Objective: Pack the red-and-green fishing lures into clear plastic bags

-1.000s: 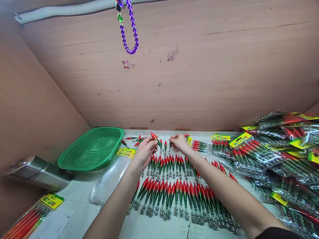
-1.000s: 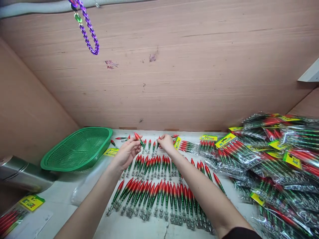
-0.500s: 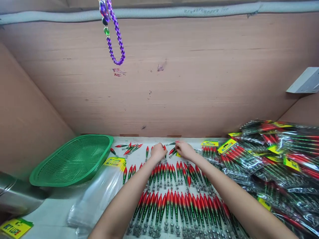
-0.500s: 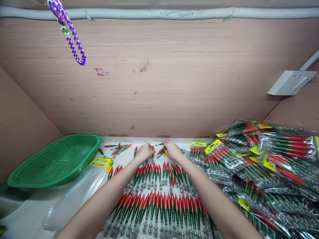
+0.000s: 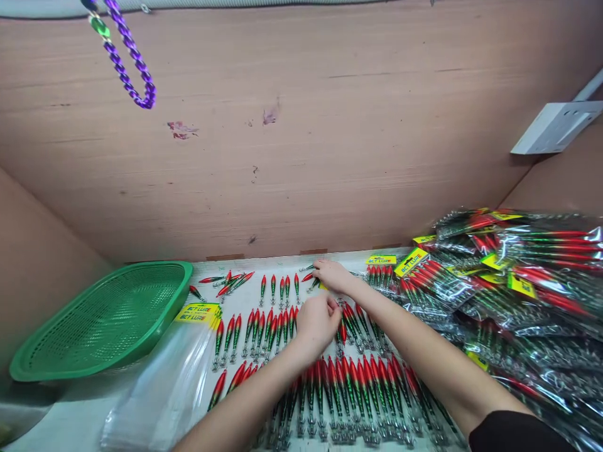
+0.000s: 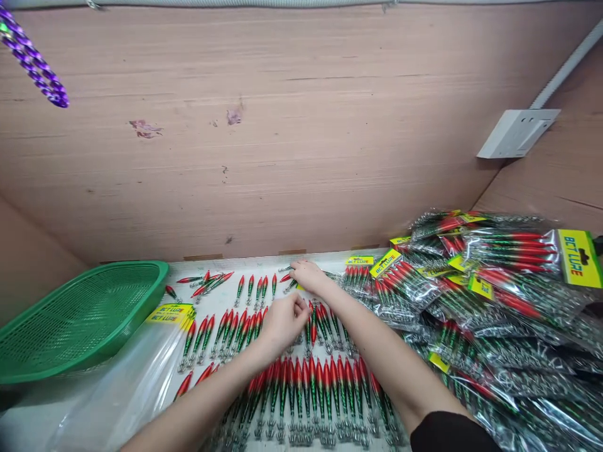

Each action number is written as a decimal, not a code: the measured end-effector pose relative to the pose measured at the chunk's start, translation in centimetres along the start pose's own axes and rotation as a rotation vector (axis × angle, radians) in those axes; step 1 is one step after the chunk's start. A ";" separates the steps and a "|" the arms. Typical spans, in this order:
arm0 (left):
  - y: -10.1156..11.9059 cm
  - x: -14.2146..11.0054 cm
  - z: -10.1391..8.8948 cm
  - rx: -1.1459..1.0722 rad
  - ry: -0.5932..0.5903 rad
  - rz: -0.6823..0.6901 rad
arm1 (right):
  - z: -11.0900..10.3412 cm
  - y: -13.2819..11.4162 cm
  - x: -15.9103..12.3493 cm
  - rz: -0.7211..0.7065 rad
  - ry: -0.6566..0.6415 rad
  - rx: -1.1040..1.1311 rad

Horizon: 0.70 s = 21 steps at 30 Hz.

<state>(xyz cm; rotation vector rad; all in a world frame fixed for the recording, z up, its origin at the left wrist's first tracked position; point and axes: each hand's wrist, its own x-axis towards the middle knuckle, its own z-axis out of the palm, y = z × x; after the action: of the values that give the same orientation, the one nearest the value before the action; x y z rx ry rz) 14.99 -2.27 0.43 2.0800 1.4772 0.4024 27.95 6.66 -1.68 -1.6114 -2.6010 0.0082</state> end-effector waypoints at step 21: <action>1.7 -0.1 2.1 -0.094 -0.071 -0.118 | -3.1 0.7 -12.1 0.373 0.558 1.051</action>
<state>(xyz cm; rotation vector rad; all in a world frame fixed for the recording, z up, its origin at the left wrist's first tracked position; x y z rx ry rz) 17.35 -3.36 -0.30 1.9037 1.5019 0.3420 34.13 -3.98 0.60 -1.3369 -1.4073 0.6969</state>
